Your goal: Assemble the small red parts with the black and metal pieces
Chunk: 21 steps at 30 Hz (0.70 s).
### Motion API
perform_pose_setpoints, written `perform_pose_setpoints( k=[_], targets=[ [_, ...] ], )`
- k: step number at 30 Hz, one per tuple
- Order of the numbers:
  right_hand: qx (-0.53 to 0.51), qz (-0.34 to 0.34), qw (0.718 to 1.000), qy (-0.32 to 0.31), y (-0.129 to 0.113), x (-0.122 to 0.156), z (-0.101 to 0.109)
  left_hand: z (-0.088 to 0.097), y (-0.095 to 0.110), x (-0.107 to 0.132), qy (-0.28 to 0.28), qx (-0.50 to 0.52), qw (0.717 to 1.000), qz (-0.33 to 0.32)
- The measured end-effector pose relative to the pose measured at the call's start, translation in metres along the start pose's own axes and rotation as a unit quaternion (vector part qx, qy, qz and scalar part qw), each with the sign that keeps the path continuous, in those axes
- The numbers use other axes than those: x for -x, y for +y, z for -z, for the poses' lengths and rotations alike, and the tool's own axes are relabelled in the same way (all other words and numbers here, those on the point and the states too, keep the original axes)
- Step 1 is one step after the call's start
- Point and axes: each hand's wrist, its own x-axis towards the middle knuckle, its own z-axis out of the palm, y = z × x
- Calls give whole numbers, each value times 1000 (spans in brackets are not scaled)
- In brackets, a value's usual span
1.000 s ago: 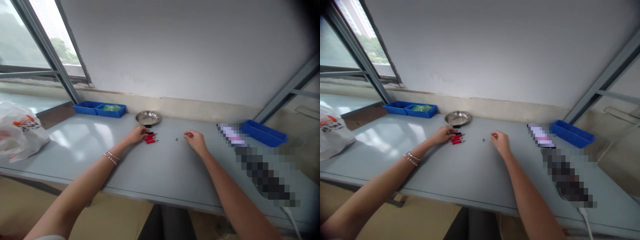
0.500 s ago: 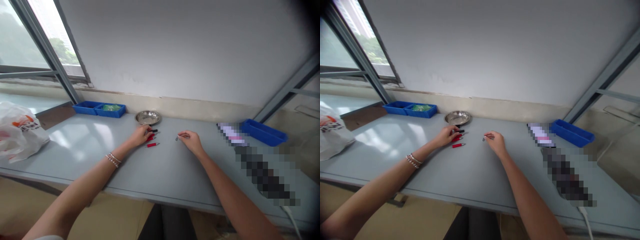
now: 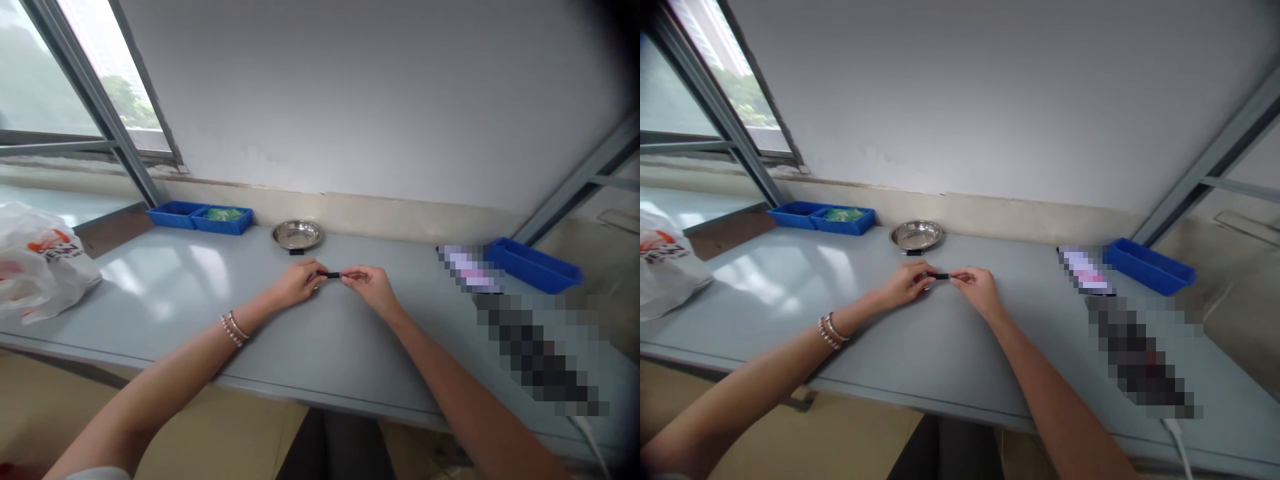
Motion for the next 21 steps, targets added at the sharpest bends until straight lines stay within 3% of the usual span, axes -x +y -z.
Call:
perform_pose_setpoints(
  k=[12,15,18,21],
  targets=[
    [33,30,999,25,-4,3,-4,3,-4,0,11,-40,999,-13],
    [142,38,987,69,-8,1,4,11,-21,-2,60,-84,994,32],
    [287,14,951,117,-11,-3,20,20,-45,-1,93,-125,982,105],
    [357,-21,924,139,-9,-8,37,26,-60,0,56,-146,972,174]
  ],
)
